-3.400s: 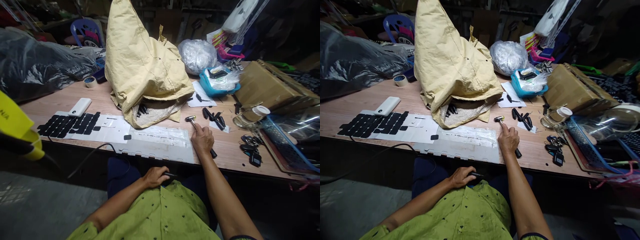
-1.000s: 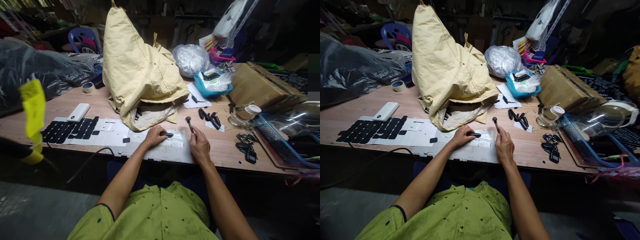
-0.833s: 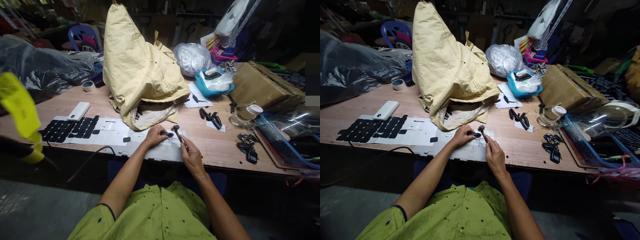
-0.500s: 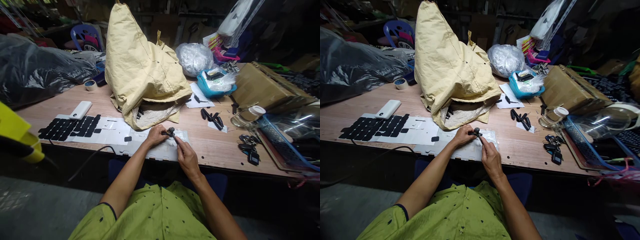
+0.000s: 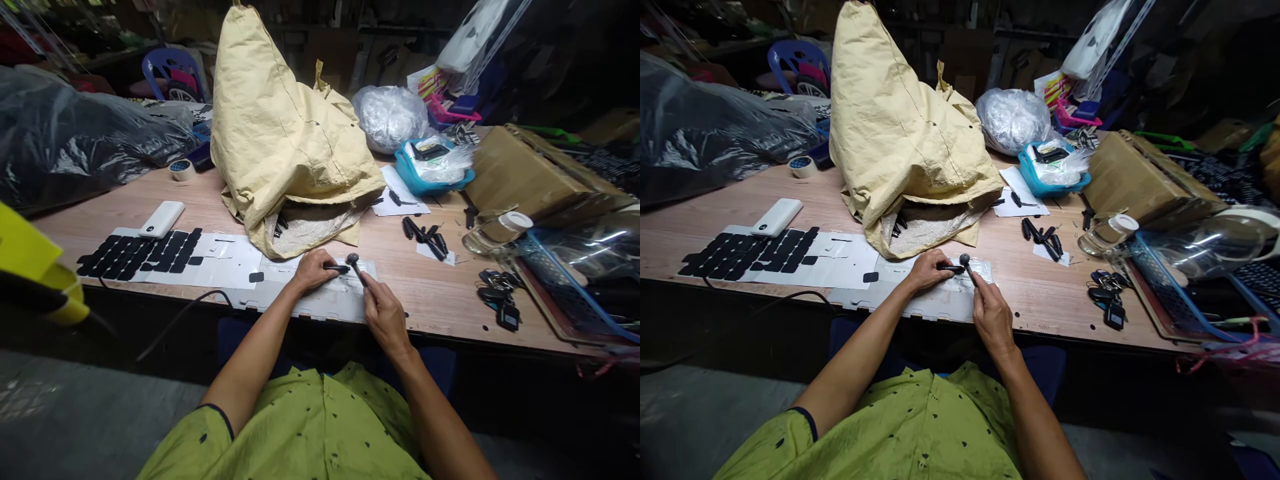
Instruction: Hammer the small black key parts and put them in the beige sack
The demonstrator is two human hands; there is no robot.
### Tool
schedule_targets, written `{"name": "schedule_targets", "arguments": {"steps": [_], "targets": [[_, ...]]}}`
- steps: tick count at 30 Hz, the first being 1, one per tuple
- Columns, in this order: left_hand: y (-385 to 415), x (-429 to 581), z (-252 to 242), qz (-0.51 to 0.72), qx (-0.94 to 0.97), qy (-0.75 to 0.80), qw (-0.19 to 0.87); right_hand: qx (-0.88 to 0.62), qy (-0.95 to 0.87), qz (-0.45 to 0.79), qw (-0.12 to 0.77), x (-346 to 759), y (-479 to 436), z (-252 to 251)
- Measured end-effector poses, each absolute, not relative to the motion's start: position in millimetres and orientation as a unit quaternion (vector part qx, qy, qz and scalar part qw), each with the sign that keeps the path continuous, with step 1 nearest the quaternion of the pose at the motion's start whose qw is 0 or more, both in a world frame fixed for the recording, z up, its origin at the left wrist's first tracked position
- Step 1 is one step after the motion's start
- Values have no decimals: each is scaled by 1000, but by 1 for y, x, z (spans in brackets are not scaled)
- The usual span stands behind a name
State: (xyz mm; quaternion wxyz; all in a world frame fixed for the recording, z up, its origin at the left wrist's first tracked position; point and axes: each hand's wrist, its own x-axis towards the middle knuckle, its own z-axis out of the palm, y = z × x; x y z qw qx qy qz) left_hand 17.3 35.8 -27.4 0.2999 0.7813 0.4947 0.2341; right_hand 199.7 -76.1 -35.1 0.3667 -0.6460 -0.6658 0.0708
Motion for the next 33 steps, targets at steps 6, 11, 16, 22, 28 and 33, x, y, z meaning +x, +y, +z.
{"name": "schedule_targets", "arguments": {"steps": [6, 11, 16, 22, 28, 33], "targets": [[37, 14, -27, 228, 786, 490, 299, -735, -614, -35, 286, 230, -37, -34], [37, 12, -28, 232, 789, 480, 306, -751, -614, -121, 211, 250, -13, -43], [35, 10, -27, 259, 782, 478, 304, -755, -610, -146, 193, 247, -14, -50], [34, 6, -27, 273, 775, 468, 325, -760, -607, -150, 179, 243, -15, -50], [33, 5, -25, 288, 765, 460, 346, -763, -604, -145, 179, 243, -14, -50], [33, 7, -24, 290, 757, 469, 351, -762, -605, -142, 183, 243, -13, -50]]}}
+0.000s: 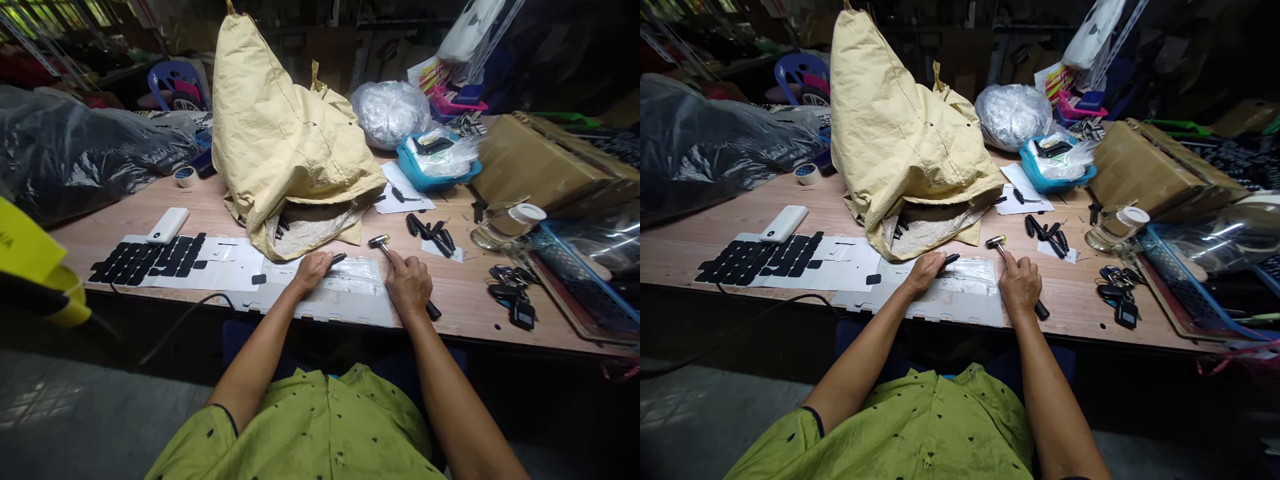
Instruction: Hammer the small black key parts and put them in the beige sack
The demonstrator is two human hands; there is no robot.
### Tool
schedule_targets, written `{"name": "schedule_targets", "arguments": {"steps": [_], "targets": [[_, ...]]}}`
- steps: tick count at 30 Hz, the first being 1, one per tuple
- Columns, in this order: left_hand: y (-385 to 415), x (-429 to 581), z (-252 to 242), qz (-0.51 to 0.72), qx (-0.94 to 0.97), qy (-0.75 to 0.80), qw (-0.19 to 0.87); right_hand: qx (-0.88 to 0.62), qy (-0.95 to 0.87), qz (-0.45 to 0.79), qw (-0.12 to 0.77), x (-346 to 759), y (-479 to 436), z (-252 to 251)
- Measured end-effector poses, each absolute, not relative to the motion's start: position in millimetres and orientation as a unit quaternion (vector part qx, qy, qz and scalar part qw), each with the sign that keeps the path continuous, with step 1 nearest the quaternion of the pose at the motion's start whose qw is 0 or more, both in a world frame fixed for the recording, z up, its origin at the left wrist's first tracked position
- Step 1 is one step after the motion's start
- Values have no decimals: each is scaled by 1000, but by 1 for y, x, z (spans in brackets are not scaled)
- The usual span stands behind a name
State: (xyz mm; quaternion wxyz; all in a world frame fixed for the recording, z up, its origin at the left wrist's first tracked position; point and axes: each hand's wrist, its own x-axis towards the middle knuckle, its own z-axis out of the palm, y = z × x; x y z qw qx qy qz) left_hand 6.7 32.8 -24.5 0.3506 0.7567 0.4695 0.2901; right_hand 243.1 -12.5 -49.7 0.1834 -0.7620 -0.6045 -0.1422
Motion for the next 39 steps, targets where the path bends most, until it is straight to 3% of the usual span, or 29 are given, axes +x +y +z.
{"name": "schedule_targets", "arguments": {"steps": [6, 11, 13, 16, 19, 22, 24, 27, 31, 34, 37, 39], "targets": [[34, 5, -21, 316, 730, 462, 394, -765, -602, -137, 186, 242, -12, -47], [-13, 4, -4, 363, 617, 386, 582, -761, -608, -127, 188, 241, -12, -45], [-44, 6, -2, 284, 596, 301, 688, -761, -608, -126, 188, 241, -13, -44], [-82, 9, -19, 68, 580, 193, 788, -764, -604, -125, 188, 242, -13, -44], [-99, 6, -56, -30, 608, 258, 751, -763, -605, -123, 190, 242, -13, -44], [-98, -4, -91, -85, 645, 457, 607, -763, -605, -124, 191, 241, -13, -44], [-94, -11, -104, -125, 636, 556, 521, -764, -603, -126, 190, 241, -13, -45], [-91, -13, -108, -145, 630, 602, 470, -763, -603, -131, 190, 242, -13, -46], [-95, -7, -88, -180, 659, 569, 459, -761, -606, -136, 188, 242, -13, -46], [-91, -4, -54, -180, 718, 388, 549, -757, -610, -141, 188, 243, -14, -46], [-62, -7, -12, -83, 705, 257, 655, -756, -610, -140, 191, 243, -14, -47], [-26, -9, 10, 45, 706, 338, 621, -757, -610, -135, 192, 244, -14, -47]]}}
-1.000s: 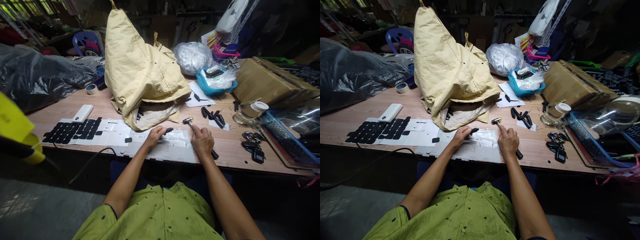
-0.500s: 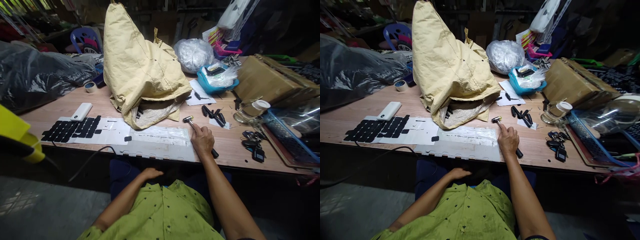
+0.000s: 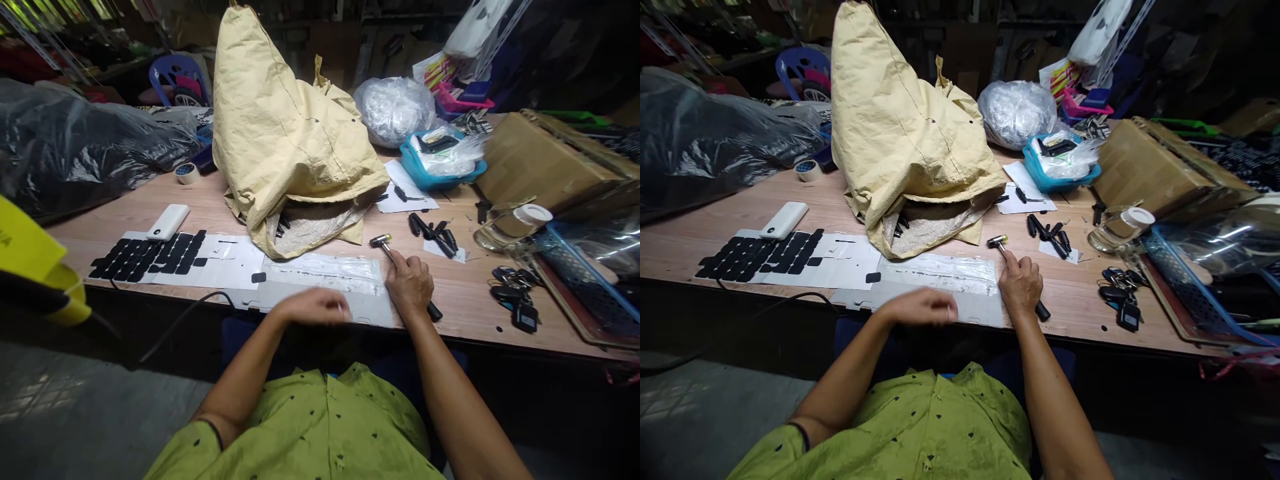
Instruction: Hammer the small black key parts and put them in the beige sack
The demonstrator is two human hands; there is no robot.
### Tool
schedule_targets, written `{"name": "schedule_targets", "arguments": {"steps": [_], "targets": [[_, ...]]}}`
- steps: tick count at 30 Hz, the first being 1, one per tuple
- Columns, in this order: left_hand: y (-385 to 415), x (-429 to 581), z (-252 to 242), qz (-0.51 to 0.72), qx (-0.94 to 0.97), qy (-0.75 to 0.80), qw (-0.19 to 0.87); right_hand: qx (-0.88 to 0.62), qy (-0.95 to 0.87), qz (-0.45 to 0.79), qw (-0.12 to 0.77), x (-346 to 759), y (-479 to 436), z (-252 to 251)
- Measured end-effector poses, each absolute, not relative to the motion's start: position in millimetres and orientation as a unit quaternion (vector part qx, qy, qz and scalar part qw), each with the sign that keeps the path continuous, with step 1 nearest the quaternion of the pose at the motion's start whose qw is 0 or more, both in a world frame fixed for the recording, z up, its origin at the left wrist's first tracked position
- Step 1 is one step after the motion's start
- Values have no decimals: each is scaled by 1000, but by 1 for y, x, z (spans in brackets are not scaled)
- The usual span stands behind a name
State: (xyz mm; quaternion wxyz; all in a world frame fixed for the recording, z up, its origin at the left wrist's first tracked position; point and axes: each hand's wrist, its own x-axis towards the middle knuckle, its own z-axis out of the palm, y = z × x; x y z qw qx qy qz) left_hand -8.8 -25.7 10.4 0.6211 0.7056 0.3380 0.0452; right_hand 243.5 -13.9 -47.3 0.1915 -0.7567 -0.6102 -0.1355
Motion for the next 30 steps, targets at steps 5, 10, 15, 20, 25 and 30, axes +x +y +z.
{"name": "schedule_targets", "arguments": {"steps": [5, 10, 15, 20, 25, 30], "targets": [[75, -11, 25, 261, 608, 713, 230, -759, -609, -134, 187, 242, -13, -47], [119, -16, 11, 221, 530, 814, 91, -758, -610, -138, 185, 238, -13, -47], [126, -22, 5, 181, 522, 830, 68, -759, -608, -140, 186, 237, -12, -49], [118, -26, 2, 182, 541, 819, 61, -761, -606, -140, 186, 235, -11, -49], [112, -29, 5, 192, 546, 811, 84, -763, -604, -137, 185, 234, -9, -47], [111, -33, 17, 214, 521, 818, 118, -766, -604, -129, 181, 232, -9, -45]]}}
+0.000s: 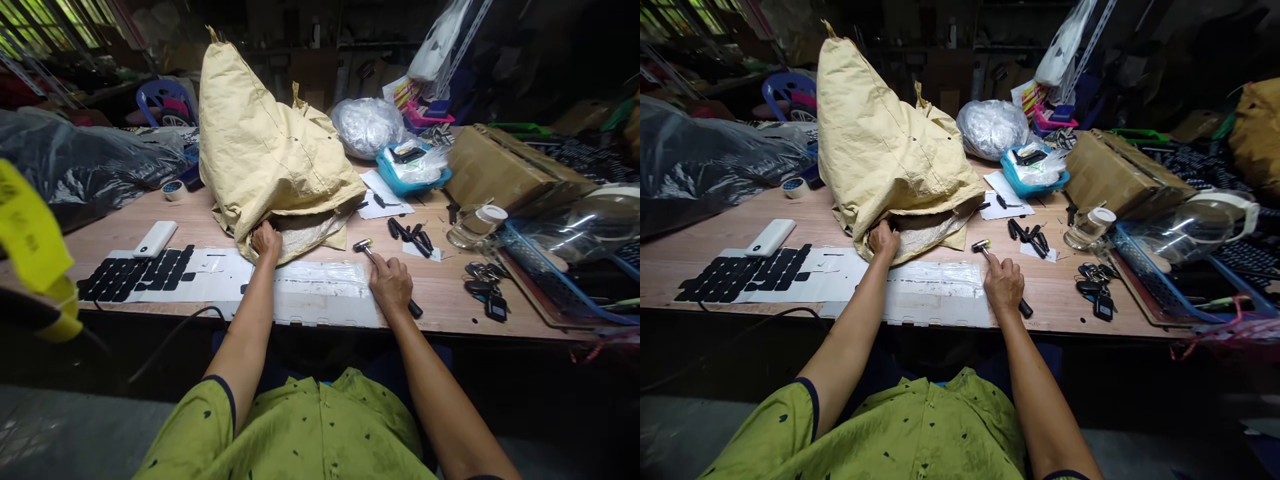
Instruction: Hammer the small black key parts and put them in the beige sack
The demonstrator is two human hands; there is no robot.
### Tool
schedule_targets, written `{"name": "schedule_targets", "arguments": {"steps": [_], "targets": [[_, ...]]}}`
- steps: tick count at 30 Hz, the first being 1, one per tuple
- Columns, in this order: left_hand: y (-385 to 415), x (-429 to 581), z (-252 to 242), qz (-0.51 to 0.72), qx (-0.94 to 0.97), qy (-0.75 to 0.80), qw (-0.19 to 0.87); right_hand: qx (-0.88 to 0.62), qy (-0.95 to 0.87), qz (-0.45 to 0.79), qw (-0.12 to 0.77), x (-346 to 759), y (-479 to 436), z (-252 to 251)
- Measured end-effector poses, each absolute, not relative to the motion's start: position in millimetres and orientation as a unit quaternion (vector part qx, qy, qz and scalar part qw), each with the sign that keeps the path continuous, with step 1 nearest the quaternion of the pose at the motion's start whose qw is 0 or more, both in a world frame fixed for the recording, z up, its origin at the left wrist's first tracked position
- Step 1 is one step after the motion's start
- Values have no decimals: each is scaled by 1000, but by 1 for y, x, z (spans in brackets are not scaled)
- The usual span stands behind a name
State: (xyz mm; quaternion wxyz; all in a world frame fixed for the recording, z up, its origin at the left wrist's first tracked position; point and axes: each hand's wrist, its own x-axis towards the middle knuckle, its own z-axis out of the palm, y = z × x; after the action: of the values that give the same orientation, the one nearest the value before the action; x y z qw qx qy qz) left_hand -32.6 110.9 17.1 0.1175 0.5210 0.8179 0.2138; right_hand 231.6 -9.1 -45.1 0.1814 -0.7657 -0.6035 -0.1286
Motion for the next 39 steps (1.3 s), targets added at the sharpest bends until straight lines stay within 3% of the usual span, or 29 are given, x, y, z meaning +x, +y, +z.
{"name": "schedule_targets", "arguments": {"steps": [5, 10, 18, 27, 32, 39], "targets": [[74, -23, 11, 306, 650, 670, 186, -773, -600, -118, 170, 230, -9, -43], [38, 6, -13, 258, 784, 484, 292, -778, -598, -112, 155, 230, -10, -44], [39, 10, -30, 235, 793, 481, 289, -766, -612, -61, 186, 241, -6, -40], [37, 17, -29, 240, 778, 493, 307, -634, -653, 89, 404, 218, -47, -28], [37, 16, -30, 225, 795, 483, 290, -588, -698, 119, 390, 193, -69, -37], [39, 18, -31, 223, 799, 480, 287, -643, -702, 60, 301, 194, -72, -39]]}}
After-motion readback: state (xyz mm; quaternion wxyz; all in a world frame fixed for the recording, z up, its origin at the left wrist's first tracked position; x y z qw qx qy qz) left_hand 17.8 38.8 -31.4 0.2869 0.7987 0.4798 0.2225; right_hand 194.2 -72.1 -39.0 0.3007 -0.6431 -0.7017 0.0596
